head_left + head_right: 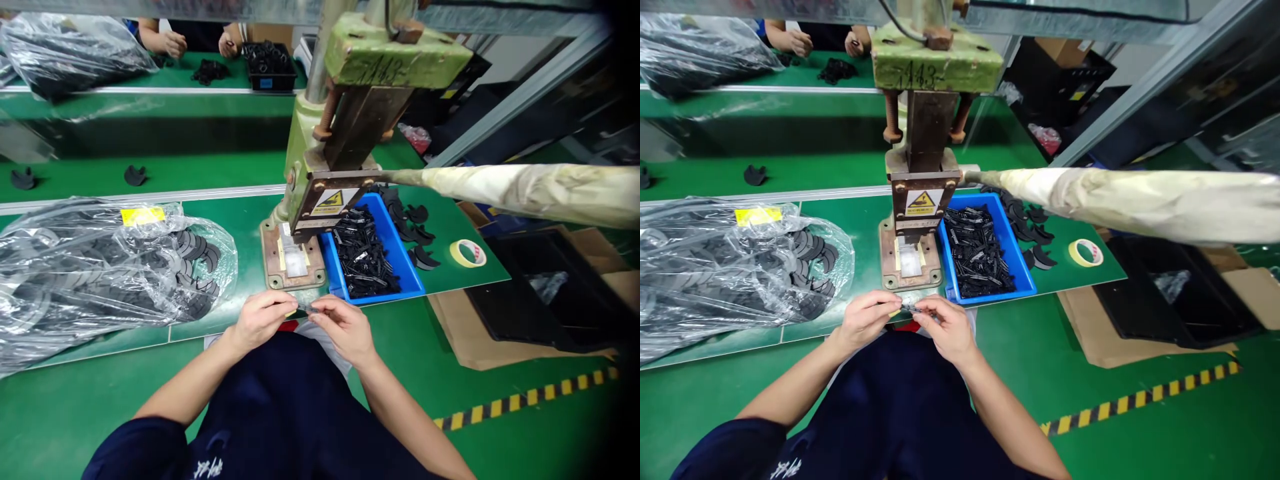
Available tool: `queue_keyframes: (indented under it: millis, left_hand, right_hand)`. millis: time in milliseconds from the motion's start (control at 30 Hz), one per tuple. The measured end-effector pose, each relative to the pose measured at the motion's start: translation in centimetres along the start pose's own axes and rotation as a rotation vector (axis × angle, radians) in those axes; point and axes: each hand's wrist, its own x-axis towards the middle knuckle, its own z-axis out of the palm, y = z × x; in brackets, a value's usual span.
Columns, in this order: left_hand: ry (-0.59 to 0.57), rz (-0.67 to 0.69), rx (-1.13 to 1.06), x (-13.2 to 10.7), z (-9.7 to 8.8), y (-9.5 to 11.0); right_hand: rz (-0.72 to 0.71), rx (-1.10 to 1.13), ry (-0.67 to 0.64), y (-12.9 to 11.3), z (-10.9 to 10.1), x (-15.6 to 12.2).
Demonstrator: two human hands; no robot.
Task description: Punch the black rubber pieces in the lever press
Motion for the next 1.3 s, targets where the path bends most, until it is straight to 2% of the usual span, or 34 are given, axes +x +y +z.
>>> queue_keyframes:
  millis: [267, 433, 533, 700, 800, 967, 1067, 1167, 1233, 1300]
  left_hand:
    - [-0.051, 0.01, -0.01, 0.3, -0.4, -0.2]
    - [-0.062, -0.111, -0.018, 0.9, 0.1, -0.5]
    - [-0.021, -0.241, 0.102, 1.6, 0.0, -2.6]
    - [-0.017, -0.416, 0.248, 3.0, -0.2, -7.7]
    - [-0.08, -0.415, 0.278, 3.6, 0.0, -9.5]
    - [-0.221, -0.362, 0.356, 4.2, 0.1, -10.2]
    - [-0.296, -0.325, 0.391, 4.5, 0.1, -10.4]
    - [-0.339, -0.286, 0.469, 4.6, 0.2, -10.7]
    - [-0.365, -0.255, 0.525, 4.6, 0.3, -10.8]
    - [-0.382, -0.23, 0.555, 4.6, 0.4, -10.9]
  right_hand:
    - [0.061, 0.08, -0.053, 0.0, 0.2, 0.5]
    - [0.127, 0.101, -0.041, 0.4, -0.2, 1.2]
    - [0.146, 0.091, 0.034, 0.5, -1.3, 1.3]
    - [0.132, 0.116, 0.079, 0.0, -3.6, 0.9]
    - [0.106, 0.121, 0.106, -0.4, -4.7, 0.9]
    - [0.047, 0.102, 0.177, -1.2, -6.7, 1.6]
    - [-0.104, 0.092, 0.311, -2.7, -7.9, 3.1]
    - [-0.459, 0.173, 0.488, -6.0, -8.6, 5.2]
    - [-0.728, 0.273, 0.532, -9.2, -8.8, 6.6]
    - [-0.899, 0.312, 0.464, -12.6, -8.9, 7.5]
